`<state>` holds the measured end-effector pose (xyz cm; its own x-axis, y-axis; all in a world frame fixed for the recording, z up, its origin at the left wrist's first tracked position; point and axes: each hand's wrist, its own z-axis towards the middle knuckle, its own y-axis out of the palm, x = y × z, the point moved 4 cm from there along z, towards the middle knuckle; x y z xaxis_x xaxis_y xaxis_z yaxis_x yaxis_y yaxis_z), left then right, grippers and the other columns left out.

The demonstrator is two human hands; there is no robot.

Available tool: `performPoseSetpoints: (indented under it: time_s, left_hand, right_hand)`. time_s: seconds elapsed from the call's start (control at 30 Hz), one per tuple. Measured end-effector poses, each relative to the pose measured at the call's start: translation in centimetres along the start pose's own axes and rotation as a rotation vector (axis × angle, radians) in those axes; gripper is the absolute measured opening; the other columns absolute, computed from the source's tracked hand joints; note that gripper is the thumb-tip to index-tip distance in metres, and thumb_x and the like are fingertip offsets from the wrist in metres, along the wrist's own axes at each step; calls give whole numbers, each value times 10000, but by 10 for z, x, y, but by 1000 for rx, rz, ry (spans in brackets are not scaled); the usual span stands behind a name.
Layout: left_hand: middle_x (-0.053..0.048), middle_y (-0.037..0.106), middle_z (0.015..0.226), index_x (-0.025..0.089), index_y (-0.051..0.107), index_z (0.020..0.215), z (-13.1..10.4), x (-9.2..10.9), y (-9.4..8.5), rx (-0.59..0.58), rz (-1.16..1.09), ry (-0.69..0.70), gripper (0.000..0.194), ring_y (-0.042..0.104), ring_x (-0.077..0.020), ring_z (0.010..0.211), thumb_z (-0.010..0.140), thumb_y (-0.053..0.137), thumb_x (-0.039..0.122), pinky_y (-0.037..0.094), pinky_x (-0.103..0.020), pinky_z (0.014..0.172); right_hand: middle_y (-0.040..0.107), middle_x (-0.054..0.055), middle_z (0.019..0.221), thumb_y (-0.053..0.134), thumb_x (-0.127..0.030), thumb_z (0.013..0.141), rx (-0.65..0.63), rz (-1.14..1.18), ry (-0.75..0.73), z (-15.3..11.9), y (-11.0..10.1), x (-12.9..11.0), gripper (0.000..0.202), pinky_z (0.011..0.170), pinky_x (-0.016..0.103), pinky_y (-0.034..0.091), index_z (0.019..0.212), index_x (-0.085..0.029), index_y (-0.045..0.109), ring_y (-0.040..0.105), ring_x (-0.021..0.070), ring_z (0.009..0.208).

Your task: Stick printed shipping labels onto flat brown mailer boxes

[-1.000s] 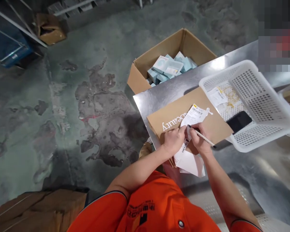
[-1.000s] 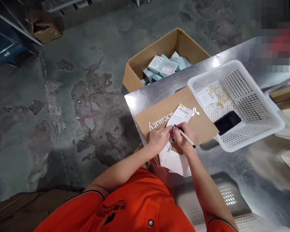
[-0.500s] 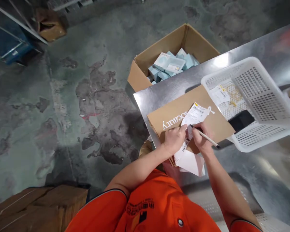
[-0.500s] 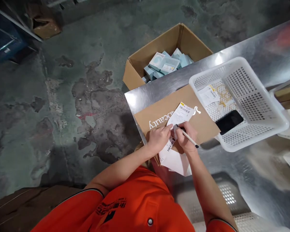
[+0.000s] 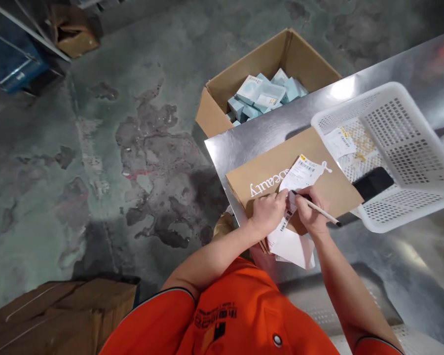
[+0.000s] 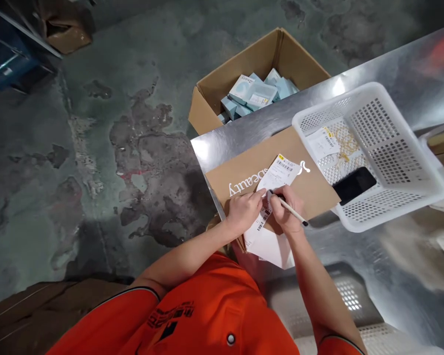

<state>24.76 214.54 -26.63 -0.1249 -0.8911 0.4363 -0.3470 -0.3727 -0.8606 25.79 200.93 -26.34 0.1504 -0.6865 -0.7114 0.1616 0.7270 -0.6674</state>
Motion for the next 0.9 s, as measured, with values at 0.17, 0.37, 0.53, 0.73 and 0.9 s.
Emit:
performPoseSetpoints:
  time_s: [0.17,0.37,0.53,0.73,0.9]
  left_hand:
    - [-86,771,1045,256,595,1359,0,0,1,-8,-15,-16,390,736,-213,906,1025,392,267,556,-295,768]
    - [-59,775,1078,278,640,1311,0,-5,-1,42,-186,-89,363,725,-213,951,981,489,257,542,-318,861]
    - [-31,774,1085,287,621,1329,6,-27,-1,156,-740,-190,482,716,-201,914,861,616,170,536,-301,859]
    - [-10,696,640,150,701,773,6,-30,15,-68,-1318,-293,162,598,-140,560,708,712,298,447,-231,540]
    - [45,583,560,164,600,647,-12,2,11,-126,-1354,-205,339,494,-91,512,595,773,450,366,-207,513]
  right_hand:
    - [601,17,629,538,-288,770,9,10,49,-2,-1,3,112,579,304,434,694,-215,577,530,160,576]
    - [605,-15,704,583,-382,807,421,467,395,-9,-10,28,200,479,268,405,901,-220,512,474,113,484]
    - [654,38,848,596,-397,821,544,238,423,-6,-68,73,346,584,276,480,1087,-185,533,552,124,584]
    - [637,178,1166,459,-244,807,233,-369,153,14,-149,134,472,1009,479,472,1237,-102,592,587,287,1123]
    - [422,232,1484,506,-229,804,204,-397,254,34,-167,115,719,1107,498,412,1493,-72,372,446,333,1348]
